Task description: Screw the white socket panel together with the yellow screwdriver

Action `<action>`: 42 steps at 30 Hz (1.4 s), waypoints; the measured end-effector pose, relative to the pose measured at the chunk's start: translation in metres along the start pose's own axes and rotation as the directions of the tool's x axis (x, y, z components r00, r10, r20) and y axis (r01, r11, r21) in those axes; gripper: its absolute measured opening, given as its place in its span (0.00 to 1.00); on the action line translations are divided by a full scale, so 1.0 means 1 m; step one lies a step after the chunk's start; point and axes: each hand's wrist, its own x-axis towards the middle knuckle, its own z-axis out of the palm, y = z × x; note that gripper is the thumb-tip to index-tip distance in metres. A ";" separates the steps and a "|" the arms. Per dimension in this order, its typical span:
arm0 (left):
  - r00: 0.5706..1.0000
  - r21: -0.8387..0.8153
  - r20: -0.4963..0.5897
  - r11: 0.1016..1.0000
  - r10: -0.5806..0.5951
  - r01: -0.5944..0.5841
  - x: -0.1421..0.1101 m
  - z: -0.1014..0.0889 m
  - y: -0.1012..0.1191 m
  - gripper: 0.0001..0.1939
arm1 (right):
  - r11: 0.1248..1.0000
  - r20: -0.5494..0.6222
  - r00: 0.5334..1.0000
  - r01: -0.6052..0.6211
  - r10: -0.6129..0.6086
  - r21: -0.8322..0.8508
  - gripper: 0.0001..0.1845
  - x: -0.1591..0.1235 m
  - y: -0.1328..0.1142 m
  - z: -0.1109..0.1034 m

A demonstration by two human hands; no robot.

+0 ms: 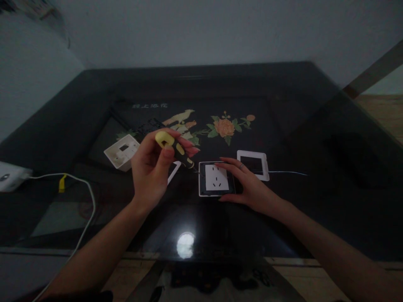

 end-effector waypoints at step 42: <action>0.851 0.422 0.487 0.800 0.196 -0.426 0.036 -0.008 0.021 0.22 | 0.999 0.045 0.999 -0.001 0.003 -0.047 0.37 -0.003 -0.001 -0.002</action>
